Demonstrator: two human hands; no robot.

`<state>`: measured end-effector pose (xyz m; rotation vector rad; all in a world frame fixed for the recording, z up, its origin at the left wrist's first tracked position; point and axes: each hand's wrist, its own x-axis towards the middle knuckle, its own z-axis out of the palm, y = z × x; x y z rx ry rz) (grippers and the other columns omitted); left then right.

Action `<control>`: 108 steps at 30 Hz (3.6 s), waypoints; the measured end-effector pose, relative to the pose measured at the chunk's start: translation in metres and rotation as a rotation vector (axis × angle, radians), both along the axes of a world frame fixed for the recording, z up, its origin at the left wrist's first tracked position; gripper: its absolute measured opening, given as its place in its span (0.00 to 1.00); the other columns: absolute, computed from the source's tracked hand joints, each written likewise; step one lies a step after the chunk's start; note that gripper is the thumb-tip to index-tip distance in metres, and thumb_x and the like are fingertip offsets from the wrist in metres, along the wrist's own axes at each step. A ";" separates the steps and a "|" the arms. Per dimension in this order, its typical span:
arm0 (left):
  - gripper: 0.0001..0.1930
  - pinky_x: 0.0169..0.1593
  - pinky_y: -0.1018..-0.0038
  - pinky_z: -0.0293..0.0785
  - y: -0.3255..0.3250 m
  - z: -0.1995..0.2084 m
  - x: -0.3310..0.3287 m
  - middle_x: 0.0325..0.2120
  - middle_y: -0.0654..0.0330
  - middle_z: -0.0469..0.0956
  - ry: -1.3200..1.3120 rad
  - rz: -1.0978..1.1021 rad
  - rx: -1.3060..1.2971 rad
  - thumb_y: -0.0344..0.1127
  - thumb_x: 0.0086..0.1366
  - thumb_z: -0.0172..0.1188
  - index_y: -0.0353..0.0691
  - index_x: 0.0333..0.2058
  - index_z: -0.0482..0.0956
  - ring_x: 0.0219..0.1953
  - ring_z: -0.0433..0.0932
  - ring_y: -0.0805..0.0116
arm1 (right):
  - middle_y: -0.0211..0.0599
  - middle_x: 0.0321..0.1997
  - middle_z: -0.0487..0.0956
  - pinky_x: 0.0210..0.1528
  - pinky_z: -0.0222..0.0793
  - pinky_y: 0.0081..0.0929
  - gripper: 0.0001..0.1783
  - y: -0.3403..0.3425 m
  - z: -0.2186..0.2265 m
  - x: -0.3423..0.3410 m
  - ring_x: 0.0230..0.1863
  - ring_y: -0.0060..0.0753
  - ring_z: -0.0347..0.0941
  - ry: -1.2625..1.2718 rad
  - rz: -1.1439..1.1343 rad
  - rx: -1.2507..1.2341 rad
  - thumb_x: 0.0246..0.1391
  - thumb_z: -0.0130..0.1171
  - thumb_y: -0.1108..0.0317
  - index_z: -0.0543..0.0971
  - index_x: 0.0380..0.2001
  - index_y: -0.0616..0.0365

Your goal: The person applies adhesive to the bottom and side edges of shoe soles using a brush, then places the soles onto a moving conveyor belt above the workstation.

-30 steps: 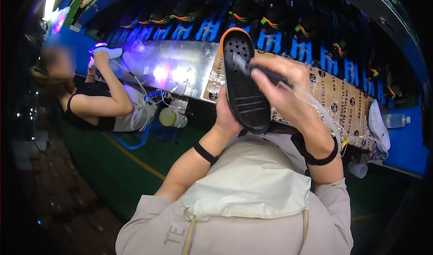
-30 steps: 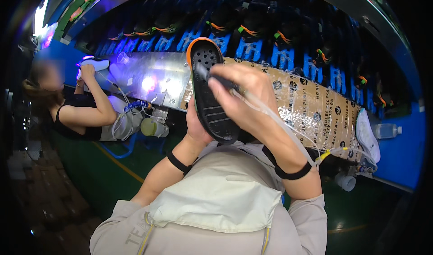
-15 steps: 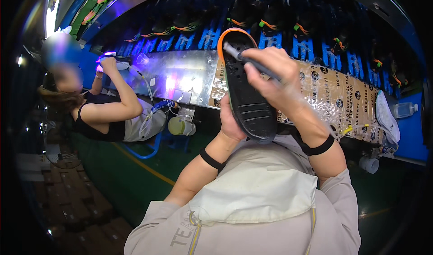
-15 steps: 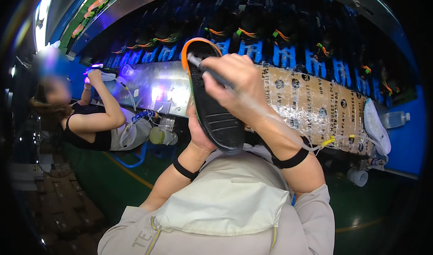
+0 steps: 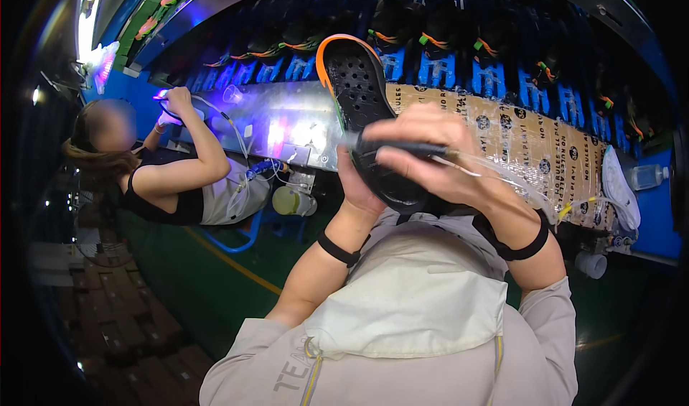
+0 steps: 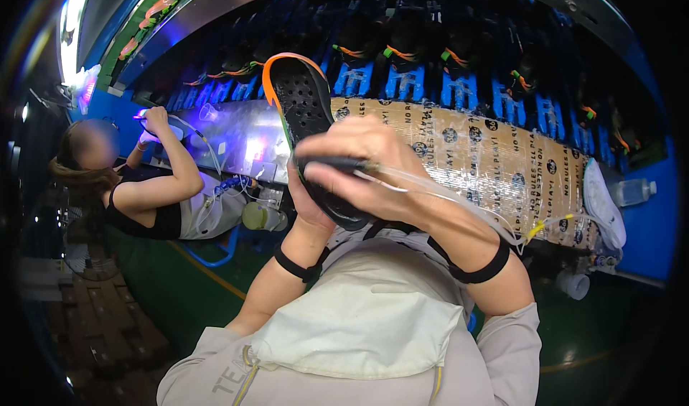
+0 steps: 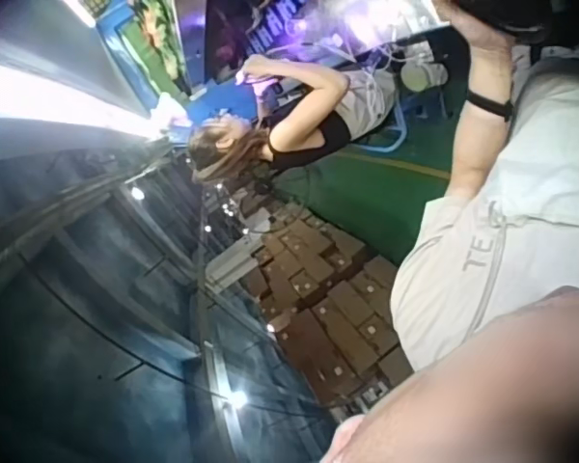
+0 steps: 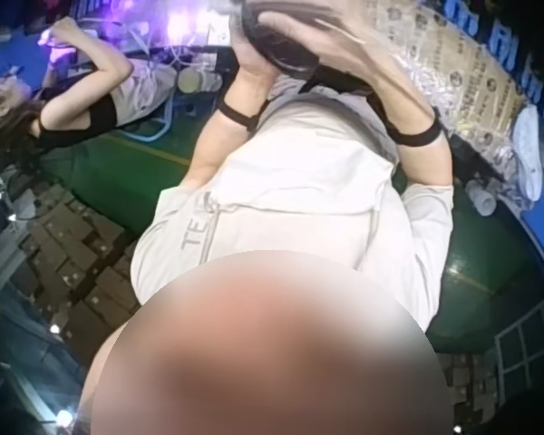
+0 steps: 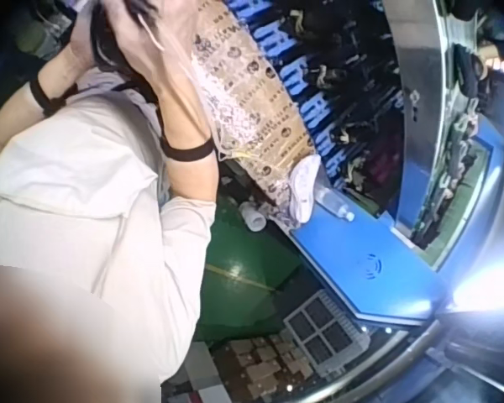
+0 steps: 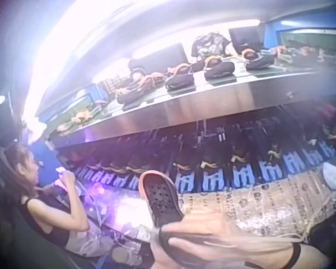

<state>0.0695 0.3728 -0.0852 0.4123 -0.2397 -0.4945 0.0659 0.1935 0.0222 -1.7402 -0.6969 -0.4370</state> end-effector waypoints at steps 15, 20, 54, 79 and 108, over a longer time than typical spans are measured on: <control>0.44 0.66 0.47 0.79 0.003 0.035 0.031 0.59 0.40 0.80 0.032 -0.034 -0.107 0.74 0.75 0.36 0.40 0.67 0.75 0.59 0.82 0.41 | 0.36 0.33 0.81 0.48 0.71 0.39 0.18 -0.014 0.023 -0.016 0.40 0.42 0.79 -0.104 0.231 -0.313 0.52 0.78 0.70 0.89 0.48 0.54; 0.49 0.65 0.45 0.80 0.005 0.047 0.036 0.58 0.38 0.79 0.013 -0.076 -0.159 0.79 0.71 0.39 0.36 0.67 0.74 0.59 0.81 0.39 | 0.33 0.33 0.81 0.47 0.70 0.39 0.18 -0.016 0.024 -0.018 0.39 0.40 0.79 -0.089 0.053 -0.355 0.52 0.79 0.68 0.89 0.47 0.54; 0.25 0.48 0.67 0.88 0.009 0.111 0.112 0.50 0.46 0.87 -0.236 -0.445 0.299 0.43 0.81 0.46 0.28 0.61 0.79 0.43 0.90 0.62 | 0.32 0.28 0.78 0.42 0.67 0.39 0.21 -0.043 0.053 -0.025 0.32 0.38 0.74 0.010 0.114 -0.513 0.46 0.80 0.70 0.90 0.47 0.54; 0.28 0.49 0.74 0.86 0.012 0.114 0.114 0.50 0.57 0.87 -0.136 -0.481 0.842 0.54 0.78 0.61 0.34 0.62 0.82 0.45 0.87 0.73 | 0.28 0.30 0.77 0.41 0.62 0.37 0.20 -0.064 0.061 -0.033 0.35 0.36 0.72 -0.137 0.047 -0.806 0.46 0.79 0.69 0.90 0.46 0.53; 0.34 0.55 0.50 0.88 0.012 0.042 0.073 0.55 0.41 0.85 0.206 -0.449 0.239 0.53 0.83 0.35 0.30 0.69 0.73 0.51 0.89 0.47 | 0.42 0.38 0.87 0.41 0.75 0.36 0.17 -0.048 0.012 -0.024 0.38 0.42 0.82 0.054 -0.491 -0.267 0.56 0.74 0.78 0.89 0.50 0.61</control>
